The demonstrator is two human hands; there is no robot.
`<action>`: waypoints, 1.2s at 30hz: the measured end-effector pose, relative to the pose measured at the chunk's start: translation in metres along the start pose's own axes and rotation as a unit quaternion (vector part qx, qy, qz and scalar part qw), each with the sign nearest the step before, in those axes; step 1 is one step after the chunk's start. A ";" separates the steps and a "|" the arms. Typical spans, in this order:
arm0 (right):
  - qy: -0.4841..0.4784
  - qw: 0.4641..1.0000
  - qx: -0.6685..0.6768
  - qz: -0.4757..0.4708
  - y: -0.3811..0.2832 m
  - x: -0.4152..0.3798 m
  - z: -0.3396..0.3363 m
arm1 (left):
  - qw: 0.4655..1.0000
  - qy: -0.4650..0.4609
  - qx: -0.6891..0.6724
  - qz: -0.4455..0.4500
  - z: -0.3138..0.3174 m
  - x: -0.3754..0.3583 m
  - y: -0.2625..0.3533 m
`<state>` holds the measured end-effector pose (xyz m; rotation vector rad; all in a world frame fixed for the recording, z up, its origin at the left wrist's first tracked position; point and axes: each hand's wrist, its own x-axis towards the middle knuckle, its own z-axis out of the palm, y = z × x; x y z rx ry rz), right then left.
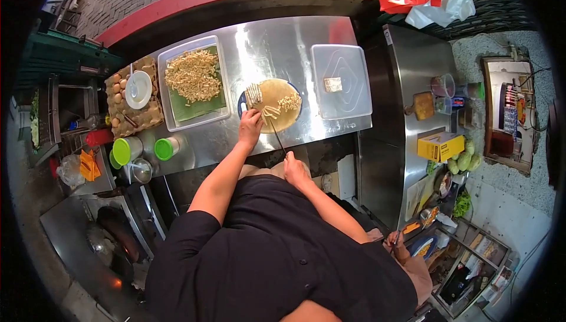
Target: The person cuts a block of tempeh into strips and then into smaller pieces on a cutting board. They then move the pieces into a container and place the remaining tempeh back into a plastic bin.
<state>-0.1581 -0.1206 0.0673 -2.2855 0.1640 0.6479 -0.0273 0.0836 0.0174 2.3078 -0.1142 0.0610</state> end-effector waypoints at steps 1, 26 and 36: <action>-0.003 1.000 0.008 -0.002 -0.007 0.002 -0.002 | 1.000 -0.001 0.000 0.000 0.001 0.000 0.000; 0.001 0.999 0.005 -0.040 -0.015 0.031 0.021 | 0.999 0.024 0.021 -0.011 0.001 0.002 0.003; 0.009 0.999 0.014 -0.034 -0.014 0.032 0.028 | 0.999 0.028 0.028 -0.005 0.000 0.002 0.005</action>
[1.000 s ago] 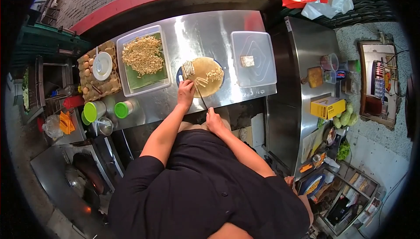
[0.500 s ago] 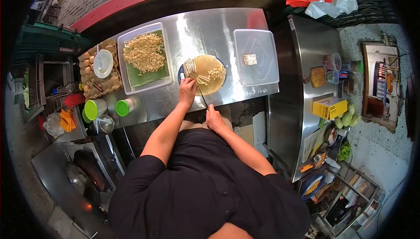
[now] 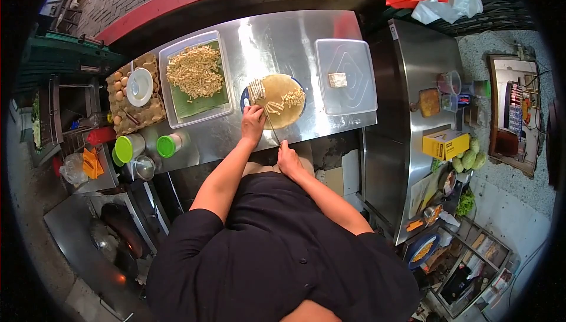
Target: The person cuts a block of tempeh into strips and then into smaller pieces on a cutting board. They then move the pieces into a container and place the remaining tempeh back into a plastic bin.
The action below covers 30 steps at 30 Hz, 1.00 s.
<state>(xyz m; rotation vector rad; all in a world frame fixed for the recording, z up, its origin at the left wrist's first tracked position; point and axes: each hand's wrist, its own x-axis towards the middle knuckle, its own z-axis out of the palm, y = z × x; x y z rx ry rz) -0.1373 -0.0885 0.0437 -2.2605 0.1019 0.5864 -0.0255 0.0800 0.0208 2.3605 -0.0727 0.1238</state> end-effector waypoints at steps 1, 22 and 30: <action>-0.004 1.000 -0.003 0.004 0.000 0.000 0.000 | 1.000 0.000 0.000 0.000 0.000 0.000 0.000; -0.015 1.000 -0.006 0.002 -0.002 0.003 -0.002 | 1.000 -0.014 -0.002 -0.009 -0.002 0.001 0.001; -0.011 1.000 -0.013 -0.006 -0.004 0.004 -0.004 | 1.000 -0.012 0.003 -0.004 -0.003 0.001 0.002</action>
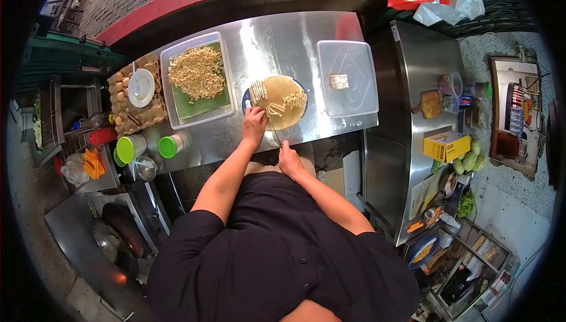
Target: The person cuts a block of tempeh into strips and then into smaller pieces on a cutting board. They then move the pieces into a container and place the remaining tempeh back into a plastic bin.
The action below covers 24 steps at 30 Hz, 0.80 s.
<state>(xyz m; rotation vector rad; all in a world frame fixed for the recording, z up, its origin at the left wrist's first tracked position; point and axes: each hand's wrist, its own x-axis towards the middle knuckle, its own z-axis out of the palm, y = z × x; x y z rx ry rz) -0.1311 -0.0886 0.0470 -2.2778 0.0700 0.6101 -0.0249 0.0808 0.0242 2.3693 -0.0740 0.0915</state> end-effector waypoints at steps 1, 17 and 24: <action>0.001 1.000 0.001 -0.001 0.000 0.000 0.000 | 1.000 0.000 0.000 0.000 0.000 0.000 0.001; -0.007 0.999 0.008 0.039 0.005 0.005 0.016 | 1.000 -0.006 0.000 0.009 -0.005 0.002 0.005; -0.031 0.997 -0.013 0.070 0.001 0.008 0.014 | 1.000 0.002 0.010 0.014 -0.003 0.000 0.003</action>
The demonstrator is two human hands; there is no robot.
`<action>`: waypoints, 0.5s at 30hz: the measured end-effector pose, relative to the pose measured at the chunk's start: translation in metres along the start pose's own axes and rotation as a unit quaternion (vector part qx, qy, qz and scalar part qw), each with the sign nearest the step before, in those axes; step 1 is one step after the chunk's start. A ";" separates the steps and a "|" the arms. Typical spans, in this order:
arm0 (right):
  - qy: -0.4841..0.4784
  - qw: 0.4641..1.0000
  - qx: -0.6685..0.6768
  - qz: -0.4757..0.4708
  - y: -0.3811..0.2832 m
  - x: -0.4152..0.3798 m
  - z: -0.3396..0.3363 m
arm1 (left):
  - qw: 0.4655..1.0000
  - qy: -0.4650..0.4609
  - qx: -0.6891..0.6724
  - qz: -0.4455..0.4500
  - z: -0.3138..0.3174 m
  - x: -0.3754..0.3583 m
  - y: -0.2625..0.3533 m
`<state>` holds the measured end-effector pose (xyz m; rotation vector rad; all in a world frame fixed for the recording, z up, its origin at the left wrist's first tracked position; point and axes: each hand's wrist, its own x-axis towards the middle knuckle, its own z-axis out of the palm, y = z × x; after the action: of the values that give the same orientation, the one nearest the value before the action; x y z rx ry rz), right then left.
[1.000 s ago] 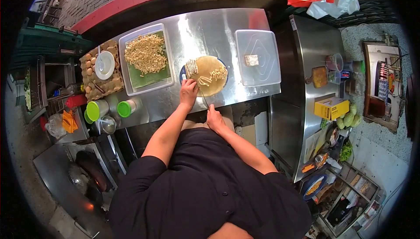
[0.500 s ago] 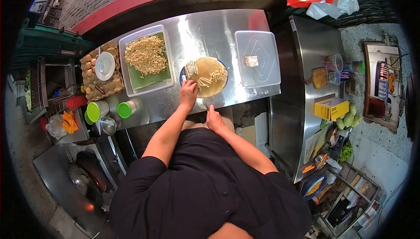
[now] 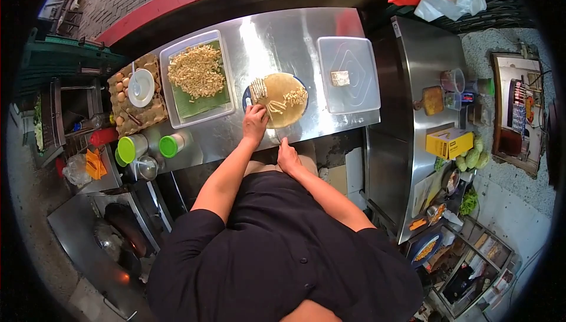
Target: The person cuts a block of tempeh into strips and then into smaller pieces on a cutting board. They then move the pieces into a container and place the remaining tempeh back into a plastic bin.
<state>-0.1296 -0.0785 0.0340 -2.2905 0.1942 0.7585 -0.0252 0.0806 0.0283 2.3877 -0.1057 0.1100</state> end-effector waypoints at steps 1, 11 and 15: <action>0.002 1.000 -0.001 -0.003 0.000 0.001 0.000 | 1.000 -0.001 0.000 0.001 0.001 0.000 0.000; 0.002 1.000 -0.021 0.013 0.009 -0.027 -0.016 | 1.000 -0.005 0.008 -0.021 0.005 -0.003 0.000; -0.005 1.000 -0.026 0.012 0.010 -0.042 -0.026 | 1.000 -0.001 0.007 -0.023 0.004 -0.003 0.002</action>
<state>-0.1550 -0.1062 0.0671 -2.3365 0.2006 0.7968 -0.0285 0.0770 0.0265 2.4022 -0.0504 0.0864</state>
